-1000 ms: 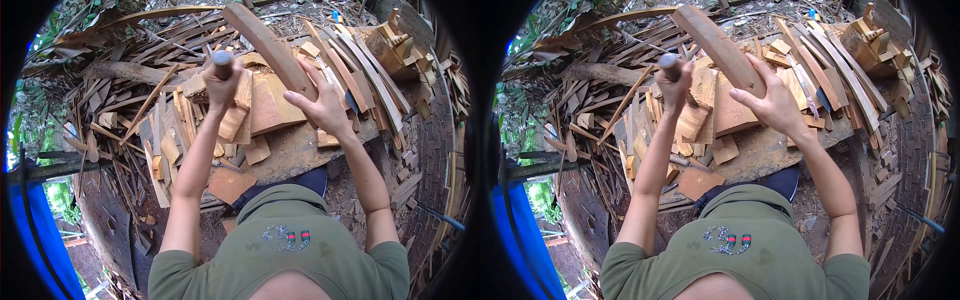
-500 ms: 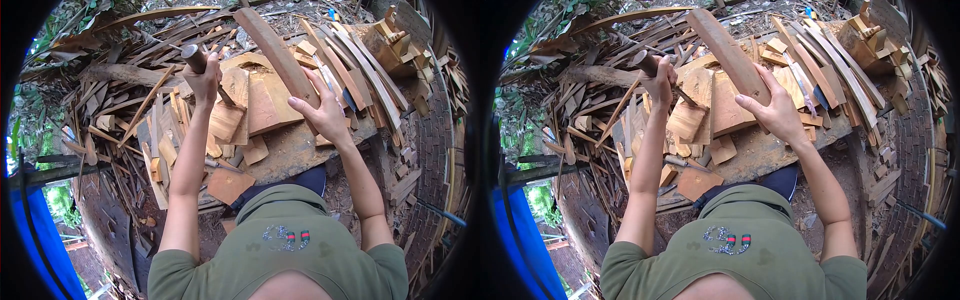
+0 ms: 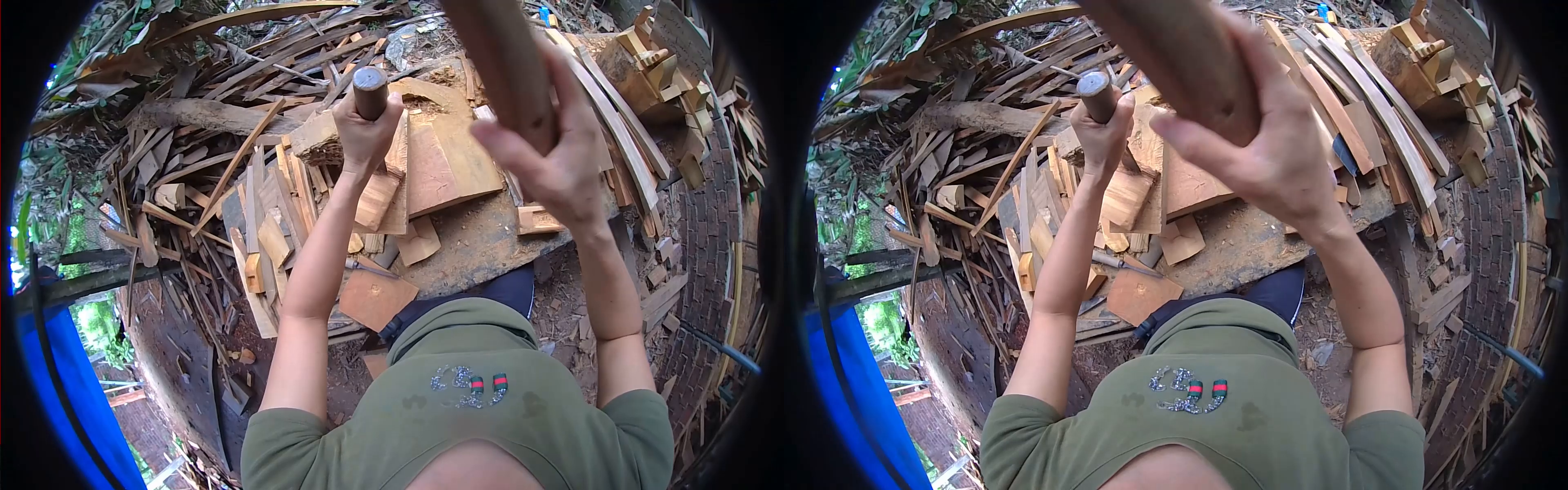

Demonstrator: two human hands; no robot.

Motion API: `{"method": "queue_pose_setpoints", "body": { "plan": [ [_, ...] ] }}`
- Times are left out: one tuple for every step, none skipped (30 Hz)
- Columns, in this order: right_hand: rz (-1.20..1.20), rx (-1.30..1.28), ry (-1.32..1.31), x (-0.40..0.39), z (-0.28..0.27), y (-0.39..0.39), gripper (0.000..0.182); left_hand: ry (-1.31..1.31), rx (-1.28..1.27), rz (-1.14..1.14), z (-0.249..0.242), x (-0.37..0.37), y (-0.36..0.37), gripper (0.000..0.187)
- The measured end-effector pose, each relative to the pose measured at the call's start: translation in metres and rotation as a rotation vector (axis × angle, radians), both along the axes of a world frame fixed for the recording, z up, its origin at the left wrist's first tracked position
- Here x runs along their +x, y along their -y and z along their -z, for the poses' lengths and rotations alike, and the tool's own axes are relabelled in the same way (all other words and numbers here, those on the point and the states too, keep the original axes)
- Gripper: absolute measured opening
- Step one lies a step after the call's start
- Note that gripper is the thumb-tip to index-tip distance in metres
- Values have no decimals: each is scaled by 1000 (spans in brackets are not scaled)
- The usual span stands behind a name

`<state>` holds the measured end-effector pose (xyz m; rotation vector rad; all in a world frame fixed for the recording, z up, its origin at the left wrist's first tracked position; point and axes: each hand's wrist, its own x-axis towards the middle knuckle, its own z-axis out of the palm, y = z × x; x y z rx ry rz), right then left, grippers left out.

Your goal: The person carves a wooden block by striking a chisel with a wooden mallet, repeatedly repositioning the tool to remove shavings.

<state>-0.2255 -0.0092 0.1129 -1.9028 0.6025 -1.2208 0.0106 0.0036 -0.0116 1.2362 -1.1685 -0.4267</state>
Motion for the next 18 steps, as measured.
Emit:
{"method": "queue_pose_setpoints", "body": {
  "plan": [
    [-43,54,-176,2,7,-1,75,-21,-31,9,1,2,1,10],
    [-86,105,-351,5,16,-1,74,-41,-64,18,1,3,1,10],
    [-76,-14,-465,9,22,0,75,-130,-29,-66,-10,-6,-1,14],
    [-72,-17,-462,5,20,2,75,-127,-33,-63,-8,-1,2,14],
    [-53,2,-446,0,15,6,76,-88,-30,-80,-2,8,7,14],
    [-42,33,-434,-1,11,6,77,-52,-13,-103,-4,9,4,13],
    [-43,-37,-254,5,13,11,78,-59,-15,-87,-3,6,4,13],
    [6,-104,-230,3,6,11,77,-91,-5,-52,-3,3,4,13],
    [46,-99,-215,7,6,8,77,-37,16,-55,-6,-1,4,12],
    [88,-99,-197,9,4,7,77,19,33,-56,-9,-4,4,10],
    [6,-39,-323,8,12,8,77,-4,-1,-41,-11,-9,6,9],
    [-75,22,-449,8,20,10,77,-27,-37,-23,-12,-12,8,9],
    [9,-113,-532,6,24,11,78,-48,-49,1,-13,-14,10,13],
    [21,-117,-530,1,24,13,78,-46,-56,12,-13,-15,12,13],
    [40,-140,-469,-2,18,14,79,-22,-37,-2,-12,-14,14,11],
    [49,-152,-409,-3,15,13,79,1,-6,-22,-8,-12,10,10],
    [73,-244,-276,1,16,14,80,50,-3,-25,-4,-7,11,10],
    [78,-217,-157,6,20,12,78,44,15,-55,-4,-8,10,12]
  ]
}}
